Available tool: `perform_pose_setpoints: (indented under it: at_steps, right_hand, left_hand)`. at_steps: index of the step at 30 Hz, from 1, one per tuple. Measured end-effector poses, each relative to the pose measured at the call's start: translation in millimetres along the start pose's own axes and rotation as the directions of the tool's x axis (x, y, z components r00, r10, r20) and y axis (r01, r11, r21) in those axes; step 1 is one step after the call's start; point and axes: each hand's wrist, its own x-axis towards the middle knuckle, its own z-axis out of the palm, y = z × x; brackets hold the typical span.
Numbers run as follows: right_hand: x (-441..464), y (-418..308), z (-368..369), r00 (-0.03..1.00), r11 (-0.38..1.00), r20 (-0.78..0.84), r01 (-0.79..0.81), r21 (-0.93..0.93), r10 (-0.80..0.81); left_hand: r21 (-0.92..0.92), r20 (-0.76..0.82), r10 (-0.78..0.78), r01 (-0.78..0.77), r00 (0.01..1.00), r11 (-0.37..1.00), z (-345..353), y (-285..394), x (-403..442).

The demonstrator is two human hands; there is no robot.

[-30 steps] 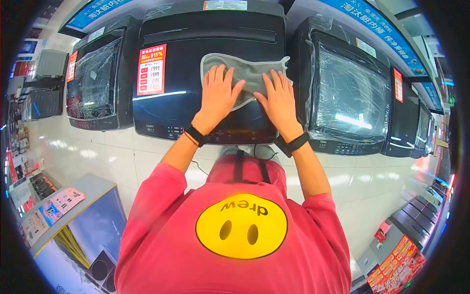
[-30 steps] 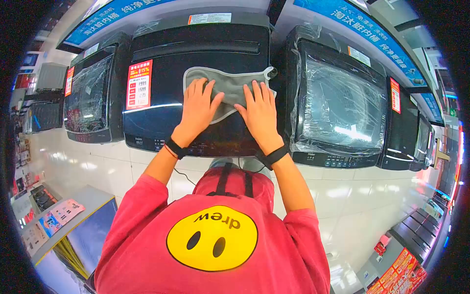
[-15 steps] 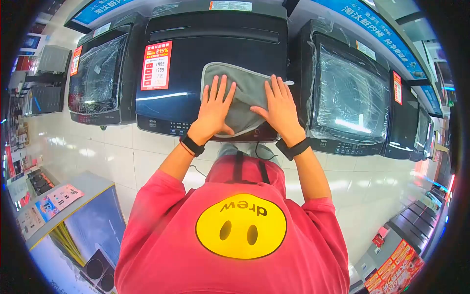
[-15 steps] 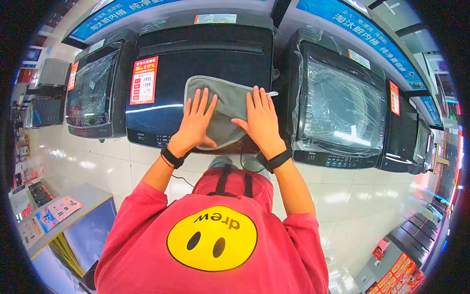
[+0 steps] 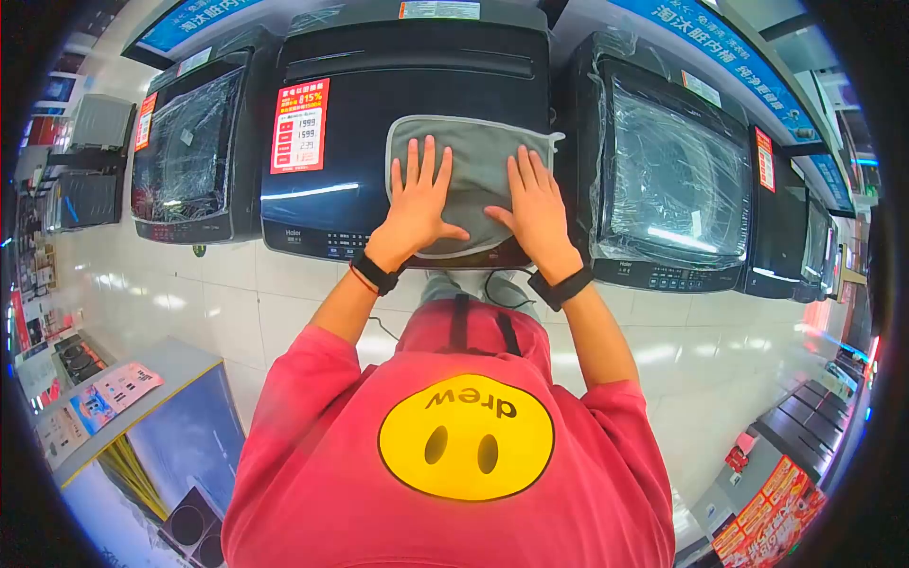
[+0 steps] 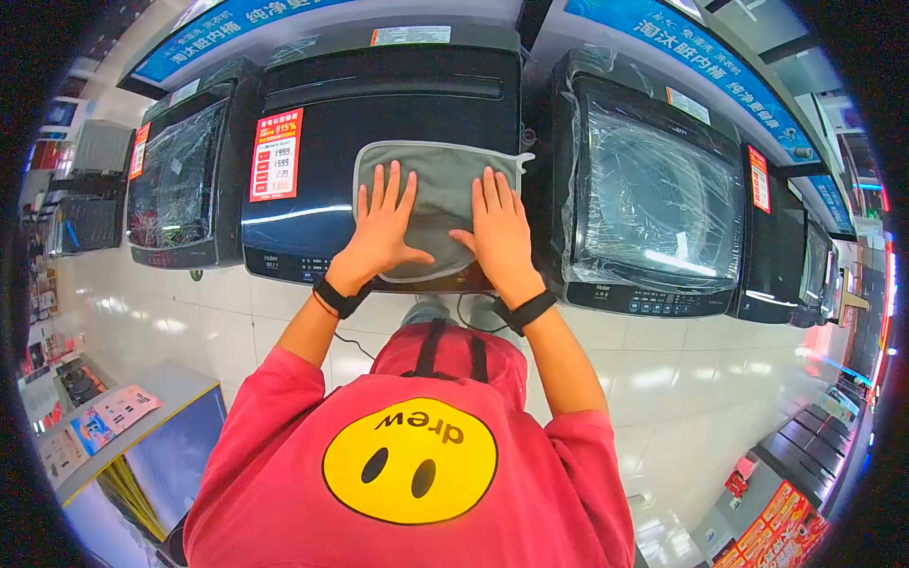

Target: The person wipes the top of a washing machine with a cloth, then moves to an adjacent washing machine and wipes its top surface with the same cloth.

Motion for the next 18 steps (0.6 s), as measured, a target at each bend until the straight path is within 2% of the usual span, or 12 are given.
perform_pose_setpoints:
  at_steps: [3,8,10,12,18]
  right_hand:
    - [12,13,1,0.997,0.999,0.062,-0.043,0.031,0.041]
    - [26,5,-19,0.959,0.993,0.281,0.004,-0.117,0.029]
    - [25,3,-11,0.982,0.999,0.19,0.023,-0.035,-0.016]
    - [25,7,2,0.99,0.999,0.136,0.03,0.022,-0.033]
    - [37,33,10,0.973,0.999,0.232,-0.002,0.039,-0.007]
  left_hand:
    - [0.001,0.03,0.002,-0.002,1.0,1.0,-8,-1,7]
    - [-0.076,-0.019,0.011,-0.013,1.0,0.997,-4,-8,15]
    - [-0.104,-0.053,0.021,-0.027,0.998,0.994,1,-16,18]
    - [-0.043,0.017,0.035,-0.034,0.999,0.998,-1,-22,17]
    - [0.025,0.131,0.034,-0.038,0.991,0.999,-17,-19,25]
